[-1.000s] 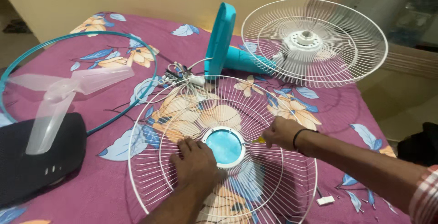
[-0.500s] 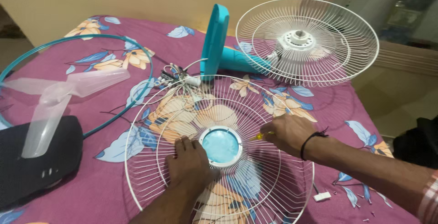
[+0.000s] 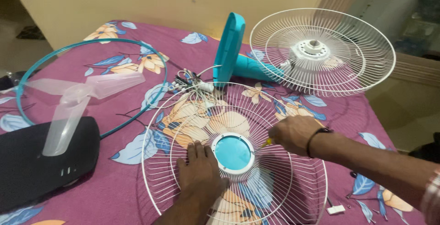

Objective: The person uses a screwdriver to tighten screws on the central hub of a disassembled fan cage. The fan blades and motor housing are visible nearby on the table.

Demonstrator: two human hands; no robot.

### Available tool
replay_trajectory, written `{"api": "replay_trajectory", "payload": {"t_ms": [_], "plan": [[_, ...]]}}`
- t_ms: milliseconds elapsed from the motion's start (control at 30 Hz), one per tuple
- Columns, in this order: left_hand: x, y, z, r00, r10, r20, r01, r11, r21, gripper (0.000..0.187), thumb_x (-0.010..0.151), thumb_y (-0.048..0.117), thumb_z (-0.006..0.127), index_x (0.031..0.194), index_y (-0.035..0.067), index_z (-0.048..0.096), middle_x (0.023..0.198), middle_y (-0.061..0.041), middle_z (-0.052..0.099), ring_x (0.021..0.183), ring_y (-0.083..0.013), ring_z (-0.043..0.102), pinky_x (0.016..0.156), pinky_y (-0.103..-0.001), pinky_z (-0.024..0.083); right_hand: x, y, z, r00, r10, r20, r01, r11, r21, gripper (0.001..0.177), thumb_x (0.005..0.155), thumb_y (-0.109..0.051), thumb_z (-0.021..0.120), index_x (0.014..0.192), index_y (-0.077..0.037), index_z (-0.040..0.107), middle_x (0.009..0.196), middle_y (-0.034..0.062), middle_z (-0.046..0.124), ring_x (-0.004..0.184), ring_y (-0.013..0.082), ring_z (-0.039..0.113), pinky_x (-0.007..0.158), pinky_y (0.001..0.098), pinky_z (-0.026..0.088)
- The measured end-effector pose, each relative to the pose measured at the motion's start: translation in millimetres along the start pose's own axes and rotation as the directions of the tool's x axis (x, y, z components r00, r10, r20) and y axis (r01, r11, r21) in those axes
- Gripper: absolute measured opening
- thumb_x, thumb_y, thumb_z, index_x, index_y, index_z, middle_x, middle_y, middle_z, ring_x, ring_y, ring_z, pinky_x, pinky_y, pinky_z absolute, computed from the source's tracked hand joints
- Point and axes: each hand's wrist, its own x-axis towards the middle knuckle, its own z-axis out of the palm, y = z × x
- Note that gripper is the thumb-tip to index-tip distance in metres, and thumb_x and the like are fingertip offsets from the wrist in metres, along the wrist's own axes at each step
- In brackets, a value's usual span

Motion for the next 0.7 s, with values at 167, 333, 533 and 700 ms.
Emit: {"api": "replay_trajectory", "payload": {"t_ms": [167, 333, 533, 700], "plan": [[-5, -10, 9, 1.000, 0.005, -0.015, -0.005, 1.000, 0.015, 0.099, 0.091, 0.055, 0.070, 0.160, 0.006, 0.019, 0.169, -0.015, 0.016, 0.158, -0.0308, 0.013, 0.115, -0.066, 0.030, -14, 16, 23, 0.992, 0.054, -0.113, -0.021, 0.962, 0.272, 0.025, 0.094, -0.034, 0.063, 0.115, -0.025, 0.074, 0.093, 0.0037, 0.078, 0.089, 0.0247, 0.075, 0.083, 0.0433, 0.057], [-4, -9, 11, 1.000, -0.007, 0.020, 0.006, 0.999, 0.033, 0.099, 0.093, 0.057, 0.067, 0.161, 0.010, 0.014, 0.170, -0.014, 0.008, 0.158, -0.0317, 0.007, 0.116, -0.067, 0.027, -20, 26, 43, 0.977, 0.075, -0.202, 0.007, 0.926, 0.378, 0.034, 0.094, -0.026, 0.061, 0.126, -0.023, 0.071, 0.099, 0.0054, 0.077, 0.094, 0.0257, 0.073, 0.084, 0.0444, 0.056], [-4, -7, 11, 0.999, -0.026, 0.026, 0.025, 0.998, 0.056, 0.100, 0.094, 0.059, 0.065, 0.162, 0.012, 0.011, 0.171, -0.013, 0.007, 0.158, -0.0311, 0.007, 0.118, -0.065, 0.026, -16, 18, 52, 0.971, 0.009, -0.238, 0.088, 0.916, 0.392, 0.030, 0.095, -0.024, 0.060, 0.122, -0.016, 0.071, 0.105, 0.0066, 0.076, 0.098, 0.0253, 0.073, 0.087, 0.0423, 0.058], [-9, -5, 9, 1.000, -0.022, -0.019, 0.023, 0.998, 0.065, 0.096, 0.093, 0.058, 0.067, 0.161, 0.012, 0.016, 0.169, -0.013, 0.012, 0.157, -0.0310, 0.011, 0.117, -0.065, 0.027, -19, 12, 51, 0.986, -0.011, -0.167, 0.072, 0.929, 0.364, 0.030, 0.097, -0.025, 0.057, 0.124, -0.016, 0.070, 0.107, 0.0069, 0.076, 0.099, 0.0238, 0.075, 0.089, 0.0395, 0.060]]}}
